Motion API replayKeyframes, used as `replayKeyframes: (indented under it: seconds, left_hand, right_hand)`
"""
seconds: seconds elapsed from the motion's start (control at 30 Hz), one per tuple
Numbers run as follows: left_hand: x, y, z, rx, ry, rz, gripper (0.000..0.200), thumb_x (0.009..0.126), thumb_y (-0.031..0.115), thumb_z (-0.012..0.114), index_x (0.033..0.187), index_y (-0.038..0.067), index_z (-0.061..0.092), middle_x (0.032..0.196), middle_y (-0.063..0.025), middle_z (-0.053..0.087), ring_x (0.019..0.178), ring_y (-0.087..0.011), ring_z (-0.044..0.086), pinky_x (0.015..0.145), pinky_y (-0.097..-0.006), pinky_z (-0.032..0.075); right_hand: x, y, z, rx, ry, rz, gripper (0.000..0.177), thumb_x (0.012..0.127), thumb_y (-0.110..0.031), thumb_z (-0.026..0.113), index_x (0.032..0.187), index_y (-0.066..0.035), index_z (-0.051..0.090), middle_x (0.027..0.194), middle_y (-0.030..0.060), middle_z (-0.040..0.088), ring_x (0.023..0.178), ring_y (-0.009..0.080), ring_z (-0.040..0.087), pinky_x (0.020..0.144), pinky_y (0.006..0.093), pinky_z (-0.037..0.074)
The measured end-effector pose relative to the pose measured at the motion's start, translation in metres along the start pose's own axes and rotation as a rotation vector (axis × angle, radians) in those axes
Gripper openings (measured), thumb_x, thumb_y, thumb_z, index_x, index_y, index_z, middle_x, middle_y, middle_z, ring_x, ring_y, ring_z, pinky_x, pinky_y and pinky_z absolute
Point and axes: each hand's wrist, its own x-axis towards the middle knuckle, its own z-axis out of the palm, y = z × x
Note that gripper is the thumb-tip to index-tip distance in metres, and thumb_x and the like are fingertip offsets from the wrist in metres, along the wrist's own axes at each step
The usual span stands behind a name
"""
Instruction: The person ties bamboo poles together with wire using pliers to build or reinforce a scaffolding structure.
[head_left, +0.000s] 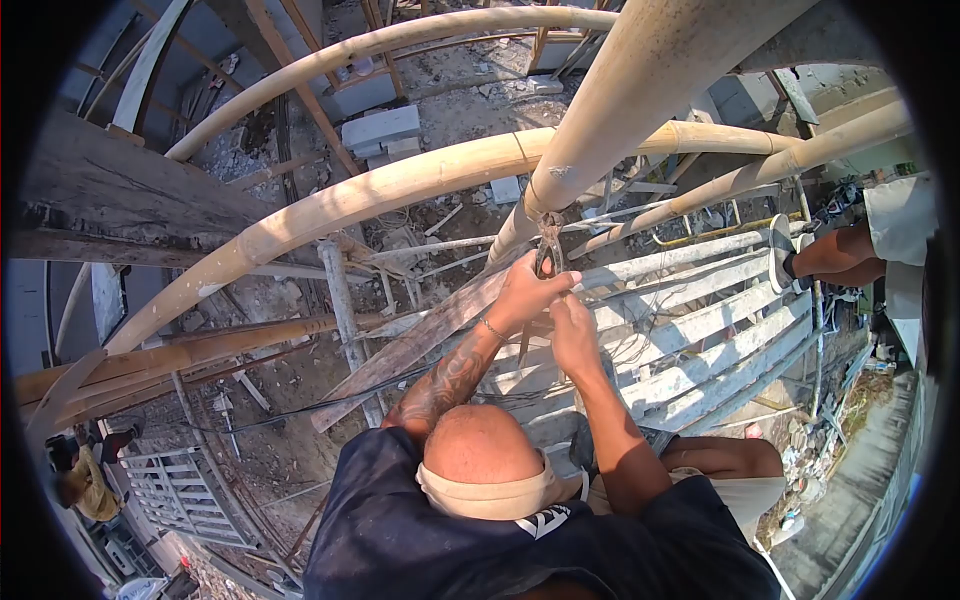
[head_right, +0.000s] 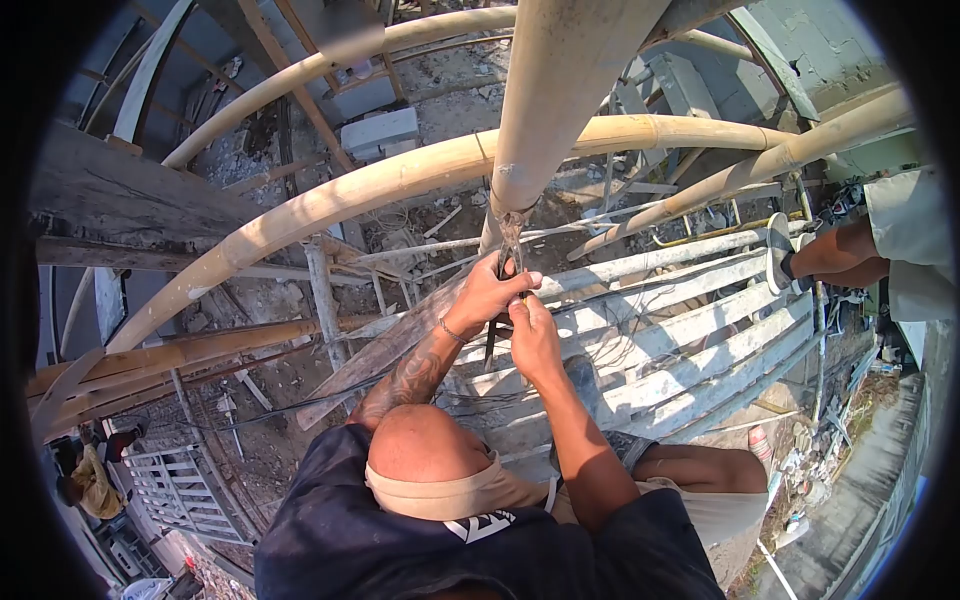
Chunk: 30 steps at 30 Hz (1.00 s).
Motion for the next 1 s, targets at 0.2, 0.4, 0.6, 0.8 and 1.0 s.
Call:
replayKeyframes:
  seconds: [0.2,0.4,0.6,0.8,1.0]
  left_hand:
    - [0.003,-0.009,0.002,-0.103,-0.03,0.006,0.024,0.08,0.016,0.068,0.078,0.005,0.047,0.076,-0.0066,0.061,0.071,-0.0115,0.06,0.06,-0.024,0.048]
    - [-0.004,0.038,-0.003,-0.623,-0.214,-0.315,0.026,0.087,0.027,0.062,0.087,0.005,0.049,0.073,-0.0051,0.059,0.068,-0.0148,0.059,0.062,-0.0316,0.051]
    - [0.018,0.041,0.016,-0.733,-0.203,-0.336,0.028,0.089,0.03,0.06,0.077,0.008,0.048,0.059,0.0023,0.038,0.052,-0.0102,0.041,0.051,-0.0283,0.04]
    - [0.031,0.032,0.063,-0.524,0.197,-0.221,0.033,0.088,0.03,0.059,0.066,0.008,0.047,0.055,0.0006,0.038,0.047,-0.0129,0.037,0.047,-0.0321,0.036]
    - [0.012,0.036,0.041,-0.38,0.187,-0.112,0.027,0.086,0.03,0.062,0.077,0.005,0.057,0.066,-0.0036,0.053,0.064,-0.0103,0.053,0.052,-0.0257,0.04]
  right_hand:
    - [0.002,0.011,0.002,-0.066,0.017,-0.044,0.041,0.097,-0.033,0.037,0.109,0.005,0.047,0.09,0.0186,0.062,0.076,0.0229,0.064,0.061,0.0327,0.054]
    - [0.002,0.008,-0.002,0.614,-0.175,0.347,0.041,0.097,-0.04,0.033,0.106,-0.001,0.045,0.079,0.016,0.061,0.063,0.0233,0.063,0.057,0.0345,0.055]
    - [-0.022,0.008,-0.013,0.303,-0.092,0.058,0.042,0.09,-0.034,0.05,0.111,0.001,0.045,0.087,0.0179,0.058,0.074,0.0275,0.061,0.069,0.0394,0.05]
    - [-0.031,-0.008,-0.023,-0.951,0.293,-0.046,0.042,0.083,-0.021,0.058,0.112,0.008,0.049,0.092,0.0209,0.058,0.085,0.0388,0.059,0.072,0.0444,0.047]
    - [-0.023,0.007,-0.058,0.165,-0.286,0.331,0.038,0.092,-0.037,0.049,0.104,-0.001,0.053,0.079,0.0086,0.057,0.064,0.0225,0.056,0.055,0.0343,0.045]
